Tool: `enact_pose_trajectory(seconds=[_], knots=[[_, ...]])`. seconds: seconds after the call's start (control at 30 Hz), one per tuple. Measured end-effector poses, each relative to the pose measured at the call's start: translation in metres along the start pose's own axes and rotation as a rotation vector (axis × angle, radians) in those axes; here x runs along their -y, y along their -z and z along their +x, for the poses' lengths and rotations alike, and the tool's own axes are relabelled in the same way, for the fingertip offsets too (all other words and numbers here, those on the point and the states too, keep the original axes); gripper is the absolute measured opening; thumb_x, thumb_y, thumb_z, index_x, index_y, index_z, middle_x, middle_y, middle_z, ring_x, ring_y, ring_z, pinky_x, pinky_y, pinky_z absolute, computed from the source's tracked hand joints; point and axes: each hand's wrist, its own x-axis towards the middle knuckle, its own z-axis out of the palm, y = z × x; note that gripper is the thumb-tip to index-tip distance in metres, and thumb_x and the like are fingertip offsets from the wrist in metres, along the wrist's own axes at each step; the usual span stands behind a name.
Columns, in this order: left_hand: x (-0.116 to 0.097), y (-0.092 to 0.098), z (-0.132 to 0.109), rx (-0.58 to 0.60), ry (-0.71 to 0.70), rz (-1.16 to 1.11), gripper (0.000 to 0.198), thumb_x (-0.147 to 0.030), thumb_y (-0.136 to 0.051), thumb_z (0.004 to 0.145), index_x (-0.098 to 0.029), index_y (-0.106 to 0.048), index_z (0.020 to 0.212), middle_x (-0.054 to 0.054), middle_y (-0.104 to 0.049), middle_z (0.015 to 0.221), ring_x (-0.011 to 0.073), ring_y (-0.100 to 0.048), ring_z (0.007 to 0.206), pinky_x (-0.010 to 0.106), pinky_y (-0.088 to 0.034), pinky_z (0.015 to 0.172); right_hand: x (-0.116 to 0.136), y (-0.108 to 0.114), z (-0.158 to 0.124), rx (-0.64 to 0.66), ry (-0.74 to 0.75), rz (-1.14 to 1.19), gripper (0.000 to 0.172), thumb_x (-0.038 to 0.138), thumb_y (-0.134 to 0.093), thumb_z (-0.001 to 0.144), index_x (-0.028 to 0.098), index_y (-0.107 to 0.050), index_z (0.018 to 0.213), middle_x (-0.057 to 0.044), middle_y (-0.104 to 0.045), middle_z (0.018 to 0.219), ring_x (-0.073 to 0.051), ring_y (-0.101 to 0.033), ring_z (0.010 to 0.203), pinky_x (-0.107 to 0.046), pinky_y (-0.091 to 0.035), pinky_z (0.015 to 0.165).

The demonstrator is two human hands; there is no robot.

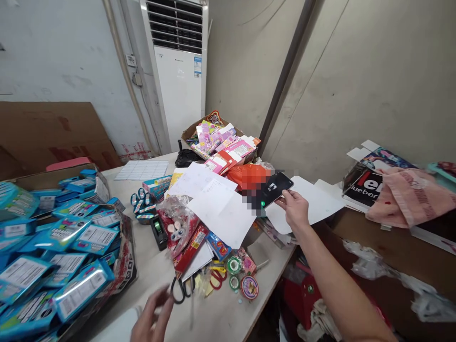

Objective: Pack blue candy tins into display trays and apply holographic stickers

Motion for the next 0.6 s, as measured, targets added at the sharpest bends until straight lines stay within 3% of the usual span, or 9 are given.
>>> enact_pose_trajectory(seconds=[0.07,0.17,0.27,0.33,0.43,0.53,0.6], knots=[[-0.030,-0.008,0.012,0.206,0.077,-0.358,0.069,-0.073,-0.046,0.074,-0.025,-0.052,0.124,0.010,-0.059,0.123,0.0262,-0.058,0.108,0.036,-0.052,0.080,0.013,-0.004,-0.046,0.264,-0.083,-0.029,0.029,0.031,-0.075,0.063,0.012,-0.059,0.078,0.001,-0.062,0.068,-0.010,-0.060,0.055,-0.024,-0.055,0.052],[-0.065,-0.014,0.017,0.754,0.210,-0.872,0.081,-0.076,-0.028,0.079,-0.020,-0.044,0.135,0.018,-0.054,0.128,0.0303,-0.057,0.108,0.047,-0.047,0.087,0.015,-0.019,-0.120,0.625,-0.304,-0.103,0.035,0.036,-0.078,0.060,0.014,-0.063,0.082,-0.002,-0.066,0.072,-0.012,-0.062,0.059,-0.022,-0.054,0.051],[-0.072,-0.007,0.000,1.054,0.315,-1.140,0.081,-0.075,-0.018,0.081,-0.022,-0.040,0.138,0.020,-0.053,0.129,0.0343,-0.060,0.103,0.055,-0.045,0.083,0.002,-0.037,-0.182,0.855,-0.452,-0.137,0.034,0.040,-0.077,0.062,0.015,-0.063,0.081,-0.002,-0.066,0.073,-0.012,-0.062,0.061,-0.022,-0.053,0.052],[-0.065,0.005,-0.021,1.089,0.359,-1.206,0.080,-0.072,-0.015,0.084,-0.018,-0.045,0.135,0.021,-0.052,0.130,0.0363,-0.061,0.101,0.054,-0.047,0.080,-0.011,-0.046,-0.213,0.960,-0.478,-0.165,0.035,0.044,-0.073,0.067,0.016,-0.062,0.084,-0.002,-0.066,0.075,-0.012,-0.062,0.062,-0.024,-0.054,0.053],[-0.046,0.030,-0.051,0.960,0.384,-1.244,0.078,-0.067,-0.015,0.087,-0.013,-0.050,0.131,0.021,-0.050,0.131,0.0361,-0.062,0.097,0.048,-0.051,0.074,-0.029,-0.048,-0.250,1.067,-0.322,-0.303,0.038,0.050,-0.061,0.078,0.018,-0.060,0.099,-0.006,-0.067,0.090,-0.017,-0.065,0.075,-0.029,-0.055,0.059],[-0.031,0.058,-0.071,0.818,0.359,-1.254,0.076,-0.065,-0.016,0.088,-0.013,-0.050,0.131,0.021,-0.050,0.132,0.0340,-0.064,0.094,0.045,-0.053,0.072,-0.040,-0.035,-0.287,0.986,0.244,-0.438,0.038,0.046,-0.055,0.084,0.020,-0.053,0.112,-0.012,-0.061,0.116,-0.025,-0.059,0.105,-0.041,-0.054,0.079],[-0.027,0.077,-0.081,0.745,0.325,-1.252,0.076,-0.065,-0.016,0.088,-0.012,-0.052,0.130,0.022,-0.050,0.131,0.0326,-0.064,0.092,0.045,-0.053,0.072,-0.042,-0.023,-0.314,0.947,0.649,-0.423,0.032,0.040,-0.057,0.085,0.021,-0.050,0.110,-0.013,-0.058,0.122,-0.027,-0.050,0.120,-0.048,-0.048,0.093]])
